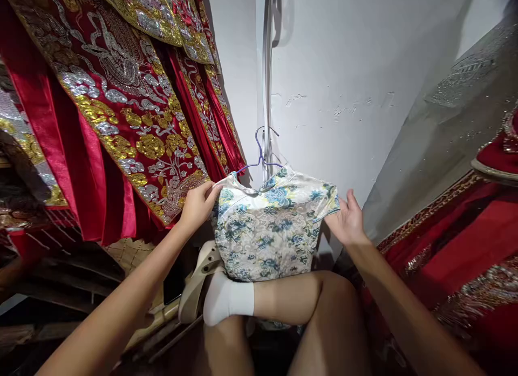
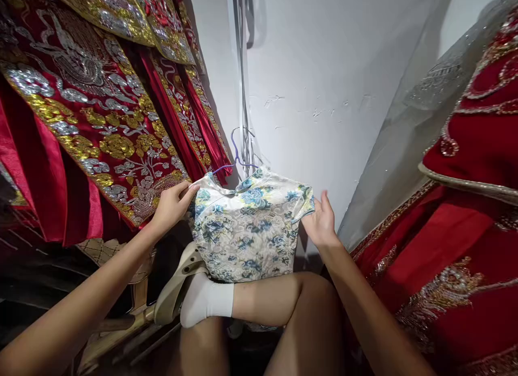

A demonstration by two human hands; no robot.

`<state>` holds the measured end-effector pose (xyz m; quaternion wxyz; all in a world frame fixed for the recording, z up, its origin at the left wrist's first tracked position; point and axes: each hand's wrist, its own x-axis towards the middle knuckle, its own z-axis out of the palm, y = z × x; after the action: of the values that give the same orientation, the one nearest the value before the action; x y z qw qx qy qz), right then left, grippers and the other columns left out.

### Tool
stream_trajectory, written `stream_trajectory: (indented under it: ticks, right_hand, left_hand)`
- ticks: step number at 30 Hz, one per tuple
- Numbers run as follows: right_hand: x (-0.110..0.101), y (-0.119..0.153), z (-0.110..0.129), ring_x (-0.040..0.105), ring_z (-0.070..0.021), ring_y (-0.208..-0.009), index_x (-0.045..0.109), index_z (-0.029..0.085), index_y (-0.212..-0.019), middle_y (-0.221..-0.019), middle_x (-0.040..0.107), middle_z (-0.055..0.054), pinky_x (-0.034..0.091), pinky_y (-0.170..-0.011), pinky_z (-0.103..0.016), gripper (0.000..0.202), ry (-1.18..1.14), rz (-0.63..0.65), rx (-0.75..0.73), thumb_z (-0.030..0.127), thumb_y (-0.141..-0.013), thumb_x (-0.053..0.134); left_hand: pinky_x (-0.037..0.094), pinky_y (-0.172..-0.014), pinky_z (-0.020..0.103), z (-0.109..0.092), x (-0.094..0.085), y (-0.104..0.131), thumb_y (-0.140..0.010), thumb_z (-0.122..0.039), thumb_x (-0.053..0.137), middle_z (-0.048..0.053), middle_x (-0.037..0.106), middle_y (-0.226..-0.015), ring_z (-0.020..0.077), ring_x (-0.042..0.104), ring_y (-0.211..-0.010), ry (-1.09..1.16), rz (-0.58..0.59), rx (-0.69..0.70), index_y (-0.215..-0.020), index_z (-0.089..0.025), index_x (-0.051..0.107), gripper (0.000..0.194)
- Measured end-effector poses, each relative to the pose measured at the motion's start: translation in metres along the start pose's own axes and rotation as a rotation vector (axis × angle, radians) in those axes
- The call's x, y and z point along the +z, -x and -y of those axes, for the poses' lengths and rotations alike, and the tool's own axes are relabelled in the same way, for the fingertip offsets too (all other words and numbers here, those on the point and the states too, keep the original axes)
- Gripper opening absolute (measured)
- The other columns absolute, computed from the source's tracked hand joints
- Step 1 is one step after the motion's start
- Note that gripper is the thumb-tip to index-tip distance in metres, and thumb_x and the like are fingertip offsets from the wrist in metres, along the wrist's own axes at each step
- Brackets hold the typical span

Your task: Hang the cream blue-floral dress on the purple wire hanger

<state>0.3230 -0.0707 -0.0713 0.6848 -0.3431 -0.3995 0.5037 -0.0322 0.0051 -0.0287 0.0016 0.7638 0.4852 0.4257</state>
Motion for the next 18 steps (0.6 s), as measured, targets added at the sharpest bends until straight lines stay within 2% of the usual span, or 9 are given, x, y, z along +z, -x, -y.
stream_trajectory:
  ticks: [2,5,8,11,14,16,18]
  right_hand:
    - [0.005,-0.009,0.017,0.072,-0.0263,-0.101,0.070,0.022,-0.090,-0.090,0.076,-0.004,0.059,-0.091,-0.041,0.016,-0.209,-0.071,-0.045,0.037,-0.085,0.070]
    - [0.029,-0.011,0.044,0.072,-0.0230,-0.101,0.069,0.022,-0.085,-0.089,0.076,-0.002,0.057,-0.097,-0.039,0.006,-0.272,-0.024,-0.160,0.026,-0.083,0.073]
    - [0.058,0.010,0.064,0.067,-0.0244,-0.116,0.072,0.025,-0.090,-0.100,0.077,-0.002,0.054,-0.102,-0.043,0.010,-0.155,0.068,-0.305,0.035,-0.088,0.071]
    - [0.078,0.028,0.074,0.057,-0.0261,-0.132,0.073,0.027,-0.101,-0.116,0.075,-0.003,0.050,-0.106,-0.048,0.024,0.073,0.158,-0.392,0.047,-0.094,0.061]
    - [0.083,0.020,0.083,0.049,-0.0266,-0.139,0.073,0.027,-0.109,-0.128,0.070,-0.002,0.046,-0.110,-0.052,0.036,0.258,0.182,-0.522,0.052,-0.099,0.050]
    - [0.081,0.009,0.087,0.048,-0.0279,-0.140,0.073,0.025,-0.113,-0.132,0.067,-0.002,0.044,-0.109,-0.054,0.042,0.361,0.171,-0.596,0.055,-0.100,0.046]
    - [0.079,0.008,0.089,0.050,-0.0292,-0.138,0.073,0.024,-0.116,-0.133,0.066,-0.004,0.046,-0.107,-0.054,0.049,0.444,0.209,-0.607,0.060,-0.099,0.043]
  left_hand:
    - [0.028,-0.059,0.025,-0.006,0.002,-0.002,-0.094,-0.048,0.050,-0.002,0.052,-0.064,0.0146,0.045,-0.061,-0.030,-0.012,-0.020,-0.078,-0.018,0.060,0.036]
    - [0.029,-0.059,0.025,-0.024,0.009,-0.013,-0.088,-0.051,0.058,-0.002,0.056,-0.068,0.0147,0.046,-0.062,0.003,-0.009,-0.006,-0.086,-0.018,0.063,0.033]
    - [0.029,-0.059,0.025,-0.036,0.023,-0.025,-0.088,-0.044,0.057,-0.003,0.055,-0.066,0.0136,0.046,-0.061,0.092,-0.056,0.020,-0.080,-0.018,0.062,0.028]
    - [0.029,-0.060,0.026,-0.042,0.039,-0.034,-0.091,-0.035,0.049,-0.002,0.052,-0.061,0.0133,0.045,-0.060,0.185,-0.108,-0.030,-0.068,-0.017,0.057,0.031]
    - [0.030,-0.062,0.026,-0.046,0.044,-0.043,-0.092,-0.032,0.048,-0.001,0.055,-0.064,0.0140,0.047,-0.063,0.230,-0.165,-0.051,-0.067,-0.017,0.057,0.031]
    - [0.029,-0.062,0.027,-0.047,0.040,-0.049,-0.091,-0.030,0.052,-0.001,0.055,-0.065,0.0142,0.047,-0.063,0.186,-0.199,-0.045,-0.072,-0.017,0.058,0.024]
    - [0.029,-0.062,0.027,-0.046,0.035,-0.051,-0.088,-0.025,0.057,-0.002,0.052,-0.065,0.0140,0.044,-0.062,0.144,-0.218,-0.072,-0.075,-0.017,0.058,0.015]
